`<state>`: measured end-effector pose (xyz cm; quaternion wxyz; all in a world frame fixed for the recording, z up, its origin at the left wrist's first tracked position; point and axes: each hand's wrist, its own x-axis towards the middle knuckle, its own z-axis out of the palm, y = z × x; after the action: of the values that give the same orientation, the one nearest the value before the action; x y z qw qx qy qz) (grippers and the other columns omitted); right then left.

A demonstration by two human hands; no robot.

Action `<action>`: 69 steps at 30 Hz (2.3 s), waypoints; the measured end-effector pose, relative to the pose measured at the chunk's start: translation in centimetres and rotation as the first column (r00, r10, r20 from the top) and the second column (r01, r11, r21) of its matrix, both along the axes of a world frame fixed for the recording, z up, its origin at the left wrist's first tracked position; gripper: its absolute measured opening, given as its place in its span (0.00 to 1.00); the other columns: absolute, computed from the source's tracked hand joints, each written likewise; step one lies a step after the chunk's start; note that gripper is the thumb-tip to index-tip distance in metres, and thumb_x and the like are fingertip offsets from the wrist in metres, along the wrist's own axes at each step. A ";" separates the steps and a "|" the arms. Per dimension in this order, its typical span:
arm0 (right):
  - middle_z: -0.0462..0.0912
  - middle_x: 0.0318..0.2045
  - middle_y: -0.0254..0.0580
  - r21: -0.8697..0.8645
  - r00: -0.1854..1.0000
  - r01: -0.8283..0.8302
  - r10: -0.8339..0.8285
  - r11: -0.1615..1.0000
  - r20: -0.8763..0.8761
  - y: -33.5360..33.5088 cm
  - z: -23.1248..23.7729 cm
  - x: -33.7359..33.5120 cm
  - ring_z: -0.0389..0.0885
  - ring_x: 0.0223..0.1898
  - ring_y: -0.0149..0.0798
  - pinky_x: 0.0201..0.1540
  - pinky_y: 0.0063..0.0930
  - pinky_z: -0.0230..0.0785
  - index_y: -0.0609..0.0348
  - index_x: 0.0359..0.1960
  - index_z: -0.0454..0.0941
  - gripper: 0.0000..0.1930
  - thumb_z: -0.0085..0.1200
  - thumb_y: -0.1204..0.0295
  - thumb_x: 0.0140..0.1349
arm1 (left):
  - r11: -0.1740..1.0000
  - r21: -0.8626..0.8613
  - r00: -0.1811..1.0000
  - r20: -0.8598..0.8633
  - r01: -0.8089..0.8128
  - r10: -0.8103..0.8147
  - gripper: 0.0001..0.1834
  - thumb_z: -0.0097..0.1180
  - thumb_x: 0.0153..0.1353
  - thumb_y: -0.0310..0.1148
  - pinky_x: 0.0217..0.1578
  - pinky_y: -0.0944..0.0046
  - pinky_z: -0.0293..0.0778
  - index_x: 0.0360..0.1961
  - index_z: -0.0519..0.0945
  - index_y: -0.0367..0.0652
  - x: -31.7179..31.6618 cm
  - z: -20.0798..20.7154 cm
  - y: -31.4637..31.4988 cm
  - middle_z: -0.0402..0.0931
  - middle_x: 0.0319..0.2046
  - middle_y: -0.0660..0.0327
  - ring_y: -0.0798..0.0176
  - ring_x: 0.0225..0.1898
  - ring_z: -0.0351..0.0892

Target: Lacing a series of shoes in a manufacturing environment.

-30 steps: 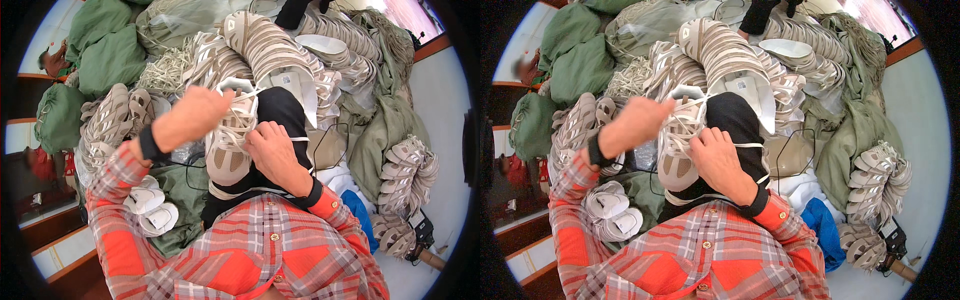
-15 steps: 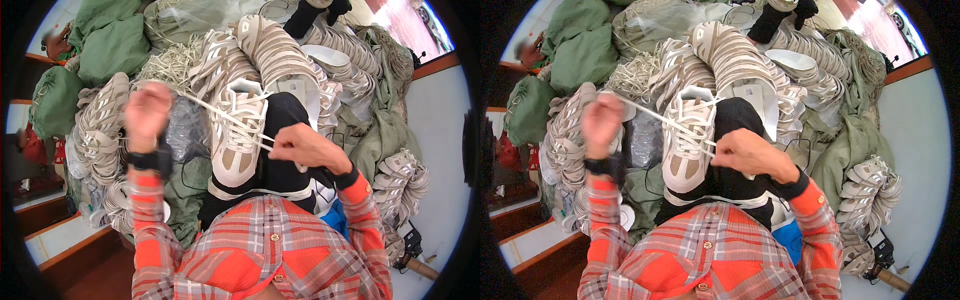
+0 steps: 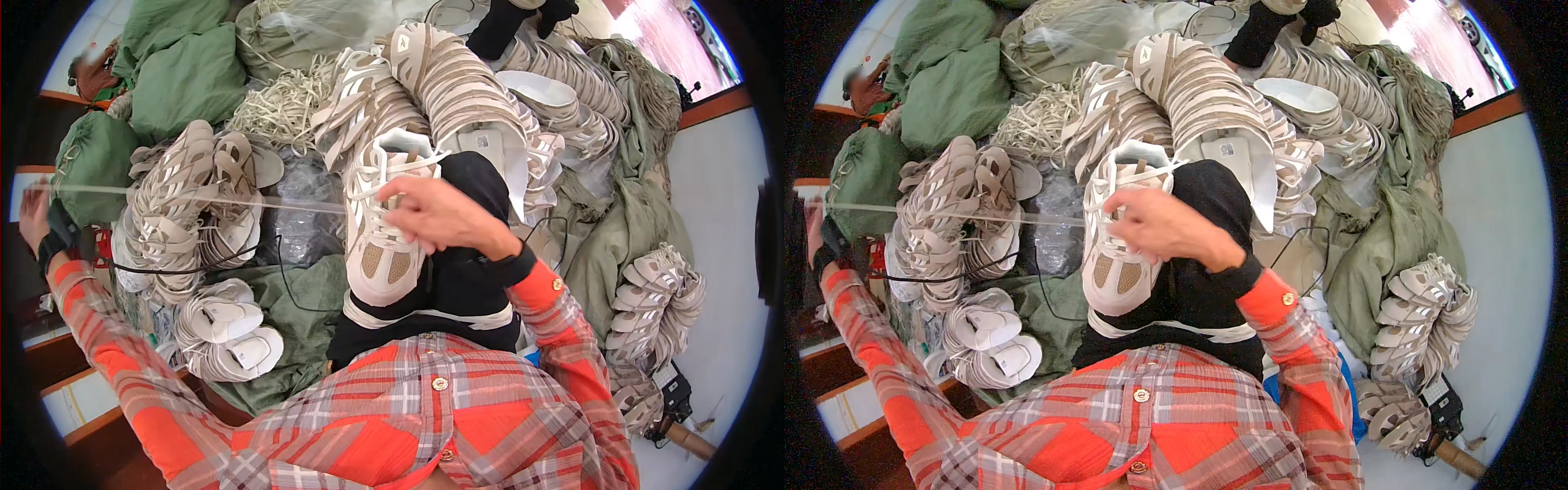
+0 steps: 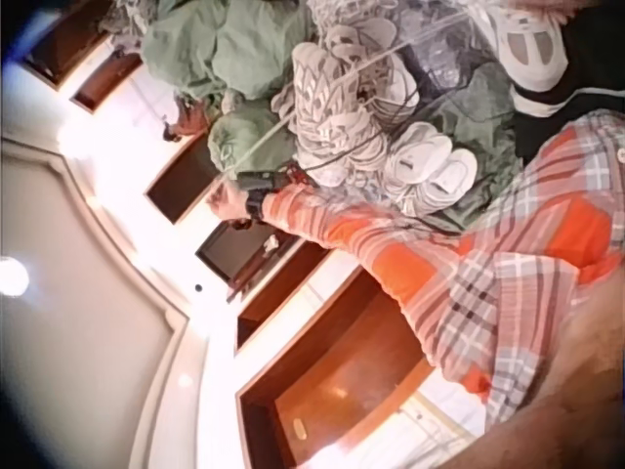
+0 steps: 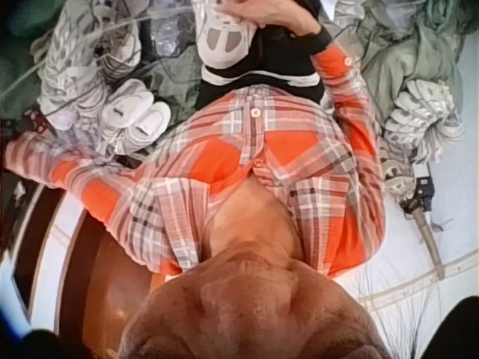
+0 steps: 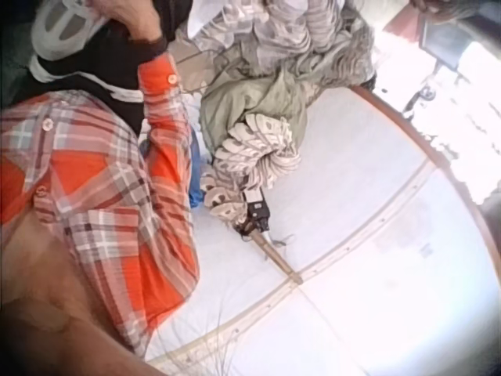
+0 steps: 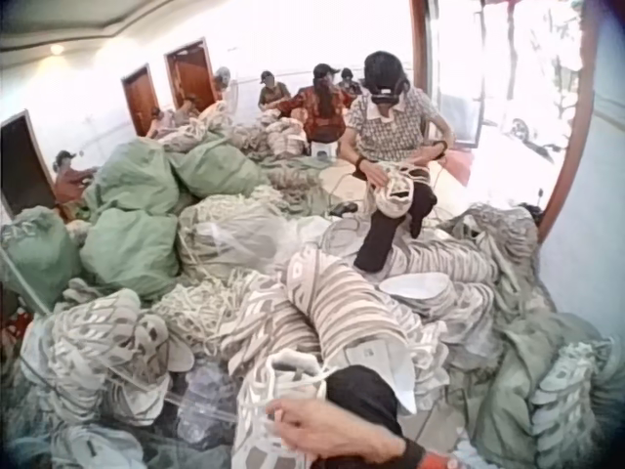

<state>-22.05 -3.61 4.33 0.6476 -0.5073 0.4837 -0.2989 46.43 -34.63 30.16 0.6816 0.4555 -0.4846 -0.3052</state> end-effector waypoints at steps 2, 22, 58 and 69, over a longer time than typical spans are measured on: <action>0.77 0.18 0.40 -0.033 0.976 -0.147 0.139 0.989 -0.169 -1.0 -1.4 2.7 0.74 0.12 0.32 0.16 0.25 0.67 0.61 0.42 0.74 0.10 0.50 0.69 0.63 | 0.982 0.082 0.966 -0.210 0.169 -0.149 0.14 0.34 0.66 0.25 0.54 0.59 0.65 0.49 0.66 0.28 -8.8 -3.4 -0.5 0.63 0.53 0.42 0.57 0.38 0.65; 0.79 0.22 0.39 -0.030 0.989 0.127 -0.124 0.991 0.077 2.2 1.2 2.6 0.73 0.14 0.28 0.15 0.22 0.65 0.63 0.52 0.69 0.15 0.47 0.72 0.66 | 0.135 0.496 0.431 -0.552 0.858 -0.714 0.11 0.54 0.64 0.33 0.21 0.79 0.54 0.41 0.77 0.36 -45.1 -22.8 24.2 0.73 0.28 0.69 0.80 0.20 0.57; 0.81 0.28 0.48 0.248 0.917 -0.010 -0.090 0.969 0.389 3.8 -1.8 1.8 0.77 0.14 0.34 0.14 0.23 0.70 0.55 0.69 0.42 0.31 0.42 0.71 0.68 | 0.673 0.345 -0.047 0.906 0.653 -0.420 0.08 0.53 0.55 0.35 0.26 0.52 0.70 0.27 0.78 0.42 -48.6 -25.7 23.6 0.75 0.21 0.53 0.44 0.25 0.74; 0.77 0.17 0.47 -0.625 0.763 -0.228 -0.262 0.746 -0.591 2.7 -2.3 2.4 0.75 0.10 0.39 0.13 0.29 0.67 0.59 0.63 0.59 0.23 0.37 0.74 0.66 | 0.037 0.709 0.347 -0.299 0.705 -0.889 0.14 0.58 0.61 0.40 0.18 0.77 0.54 0.24 0.79 0.42 -46.9 -30.2 22.0 0.72 0.18 0.72 0.80 0.17 0.61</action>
<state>-19.67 -0.87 2.01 0.2123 -0.7694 0.5418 -0.2636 -0.46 -12.64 -0.08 0.0726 0.3660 -0.5514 -0.7462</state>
